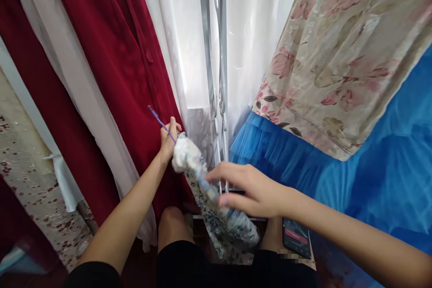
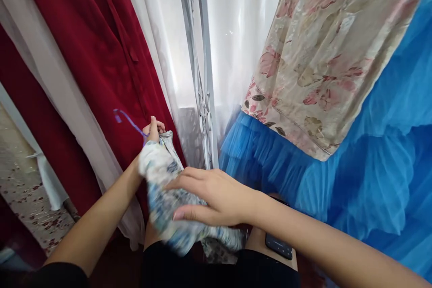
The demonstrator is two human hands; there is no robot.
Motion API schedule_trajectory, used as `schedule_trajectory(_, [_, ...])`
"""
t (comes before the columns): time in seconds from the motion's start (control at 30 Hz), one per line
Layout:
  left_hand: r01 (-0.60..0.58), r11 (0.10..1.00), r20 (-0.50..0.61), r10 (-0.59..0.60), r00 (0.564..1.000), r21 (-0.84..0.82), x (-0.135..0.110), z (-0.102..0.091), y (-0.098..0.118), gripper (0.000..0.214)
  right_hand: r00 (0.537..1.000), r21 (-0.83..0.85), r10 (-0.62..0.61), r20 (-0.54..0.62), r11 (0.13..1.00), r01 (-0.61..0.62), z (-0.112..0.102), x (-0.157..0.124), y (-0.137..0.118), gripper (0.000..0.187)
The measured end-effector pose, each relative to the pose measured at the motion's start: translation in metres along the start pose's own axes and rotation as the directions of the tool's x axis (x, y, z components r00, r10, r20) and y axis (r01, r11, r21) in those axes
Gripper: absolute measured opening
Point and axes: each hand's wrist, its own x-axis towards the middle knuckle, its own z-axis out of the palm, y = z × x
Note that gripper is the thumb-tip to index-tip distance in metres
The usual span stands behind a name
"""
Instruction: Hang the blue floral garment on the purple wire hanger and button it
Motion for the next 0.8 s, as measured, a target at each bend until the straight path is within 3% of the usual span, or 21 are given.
schedule_trajectory(0.1, [0.049,0.954,0.085,-0.025,0.996,-0.295,-0.017,0.005,0.018,0.067,0.991,-0.011,-0.074,0.115,0.997,0.076,0.002,0.001,-0.007,0.041])
schedule_trajectory(0.17, [0.154,0.883,0.268,-0.033,0.963,-0.444,-0.032,0.009,0.042,0.069,0.998,-0.069,-0.048,0.036,0.996,0.051,-0.002,0.003,0.01,0.041])
schedule_trajectory(0.23, [0.278,0.795,0.434,-0.021,0.901,-0.539,-0.05,0.012,0.069,0.067,0.993,-0.149,0.001,-0.12,0.989,-0.019,-0.006,0.004,0.037,0.043])
schedule_trajectory(0.33, [0.389,0.677,0.561,0.044,0.826,-0.625,-0.077,0.016,0.104,0.065,0.955,-0.135,0.113,-0.273,0.979,-0.155,-0.008,0.0,0.079,0.035])
schedule_trajectory(0.43, [0.408,0.618,0.579,0.096,0.809,-0.672,-0.098,0.02,0.124,0.064,0.919,0.094,0.262,-0.295,0.965,-0.245,-0.006,-0.009,0.098,0.029])
schedule_trajectory(0.53, [0.391,0.557,0.536,0.118,0.836,-0.733,-0.111,0.023,0.133,0.058,0.886,0.31,0.35,-0.303,0.916,-0.256,-0.007,-0.02,0.095,0.035])
schedule_trajectory(0.7, [0.343,0.447,0.424,0.092,0.901,-0.826,-0.12,0.029,0.134,0.025,0.824,0.545,0.501,-0.263,0.783,-0.302,-0.025,-0.049,0.088,0.039])
schedule_trajectory(0.8, [0.398,0.402,0.449,0.037,0.893,-0.825,-0.124,0.041,0.126,0.007,0.765,0.632,0.605,-0.222,0.687,-0.359,-0.034,-0.07,0.086,0.046])
